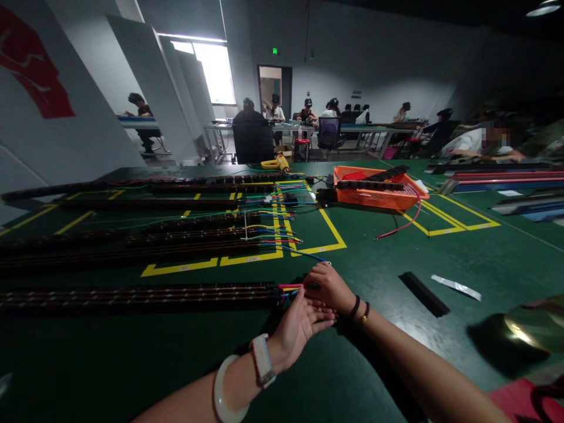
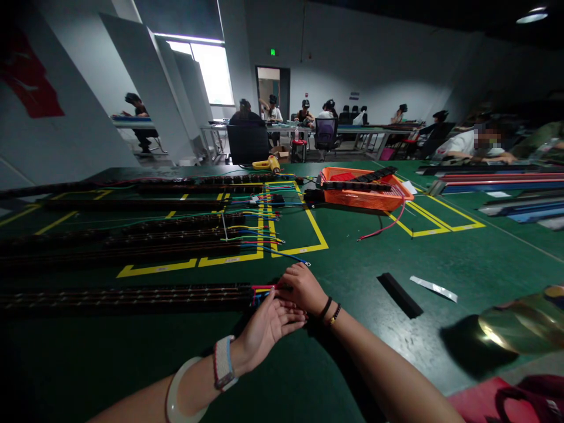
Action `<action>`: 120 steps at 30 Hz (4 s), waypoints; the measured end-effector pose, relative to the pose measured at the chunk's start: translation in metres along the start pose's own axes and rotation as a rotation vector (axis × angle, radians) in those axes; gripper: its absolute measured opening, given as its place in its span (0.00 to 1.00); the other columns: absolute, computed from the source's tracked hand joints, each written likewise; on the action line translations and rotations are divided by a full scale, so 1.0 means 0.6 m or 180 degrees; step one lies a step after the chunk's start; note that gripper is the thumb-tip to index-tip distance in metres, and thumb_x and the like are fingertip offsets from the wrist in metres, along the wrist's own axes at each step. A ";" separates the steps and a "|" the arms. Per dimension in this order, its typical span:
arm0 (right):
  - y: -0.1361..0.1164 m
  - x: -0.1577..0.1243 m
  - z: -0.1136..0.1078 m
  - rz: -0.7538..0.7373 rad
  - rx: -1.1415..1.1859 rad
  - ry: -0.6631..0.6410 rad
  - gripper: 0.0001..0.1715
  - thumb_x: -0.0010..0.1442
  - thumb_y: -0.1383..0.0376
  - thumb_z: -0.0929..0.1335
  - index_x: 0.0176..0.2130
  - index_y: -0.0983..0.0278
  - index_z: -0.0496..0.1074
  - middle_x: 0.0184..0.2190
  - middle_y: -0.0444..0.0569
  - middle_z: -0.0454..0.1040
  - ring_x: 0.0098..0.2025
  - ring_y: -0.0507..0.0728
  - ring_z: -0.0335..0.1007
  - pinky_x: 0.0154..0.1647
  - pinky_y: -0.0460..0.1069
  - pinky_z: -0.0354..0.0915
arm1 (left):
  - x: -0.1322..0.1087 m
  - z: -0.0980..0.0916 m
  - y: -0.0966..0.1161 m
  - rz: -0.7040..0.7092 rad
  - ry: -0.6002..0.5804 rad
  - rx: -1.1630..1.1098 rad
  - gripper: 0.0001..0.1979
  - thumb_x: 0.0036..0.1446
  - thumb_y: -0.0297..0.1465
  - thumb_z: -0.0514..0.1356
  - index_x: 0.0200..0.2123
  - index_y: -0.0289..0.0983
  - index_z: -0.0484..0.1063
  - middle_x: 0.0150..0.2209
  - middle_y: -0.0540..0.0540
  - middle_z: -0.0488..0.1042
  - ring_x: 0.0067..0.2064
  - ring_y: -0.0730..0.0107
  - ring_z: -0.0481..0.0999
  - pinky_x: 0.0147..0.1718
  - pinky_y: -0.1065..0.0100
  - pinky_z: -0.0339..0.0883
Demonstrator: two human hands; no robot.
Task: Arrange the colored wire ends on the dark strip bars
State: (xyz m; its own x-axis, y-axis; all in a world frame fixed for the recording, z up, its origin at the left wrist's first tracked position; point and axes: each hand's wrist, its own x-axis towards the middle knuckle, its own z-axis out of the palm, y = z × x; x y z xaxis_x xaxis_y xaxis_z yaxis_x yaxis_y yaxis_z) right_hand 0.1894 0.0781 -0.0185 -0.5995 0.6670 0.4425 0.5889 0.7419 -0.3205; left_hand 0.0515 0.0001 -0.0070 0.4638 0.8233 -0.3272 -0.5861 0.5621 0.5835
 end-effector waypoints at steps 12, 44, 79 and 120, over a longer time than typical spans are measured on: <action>-0.006 0.000 -0.017 -0.1046 -0.0743 0.0044 0.16 0.65 0.62 0.61 0.30 0.63 0.72 0.25 0.47 0.69 0.31 0.53 0.59 0.39 0.51 0.55 | 0.006 0.000 -0.003 0.0511 0.0130 -0.0302 0.18 0.59 0.44 0.52 0.41 0.37 0.71 0.47 0.41 0.74 0.52 0.63 0.70 0.55 0.57 0.58; 0.017 -0.011 -0.057 -0.0769 -0.0865 -0.0552 0.15 0.65 0.60 0.61 0.32 0.64 0.72 0.29 0.48 0.70 0.34 0.54 0.61 0.41 0.51 0.54 | 0.017 -0.016 -0.002 0.0258 0.0084 -0.0371 0.23 0.62 0.44 0.48 0.48 0.33 0.69 0.55 0.37 0.69 0.60 0.62 0.63 0.62 0.60 0.49; 0.035 0.064 -0.018 0.1196 0.1264 -0.0605 0.29 0.60 0.44 0.60 0.27 0.66 0.66 0.23 0.42 0.61 0.25 0.49 0.54 0.26 0.45 0.51 | 0.018 -0.014 -0.003 0.0202 0.0217 -0.0288 0.26 0.62 0.43 0.47 0.43 0.25 0.70 0.55 0.27 0.67 0.58 0.57 0.66 0.61 0.60 0.51; 0.042 0.005 -0.068 0.1883 0.1403 -0.1394 0.40 0.56 0.37 0.58 0.20 0.68 0.70 0.14 0.44 0.64 0.17 0.47 0.53 0.20 0.45 0.48 | 0.012 -0.010 -0.003 0.0381 0.0155 -0.0193 0.22 0.61 0.43 0.49 0.36 0.31 0.72 0.44 0.33 0.76 0.52 0.57 0.72 0.61 0.54 0.52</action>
State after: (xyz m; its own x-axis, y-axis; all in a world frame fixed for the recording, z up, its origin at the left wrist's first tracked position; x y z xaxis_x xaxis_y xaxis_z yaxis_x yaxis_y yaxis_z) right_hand 0.2241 0.0960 0.0091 -0.4688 0.8517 -0.2343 0.6607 0.1620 -0.7330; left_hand 0.0521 0.0053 -0.0149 0.3562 0.8868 -0.2946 -0.6751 0.4622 0.5751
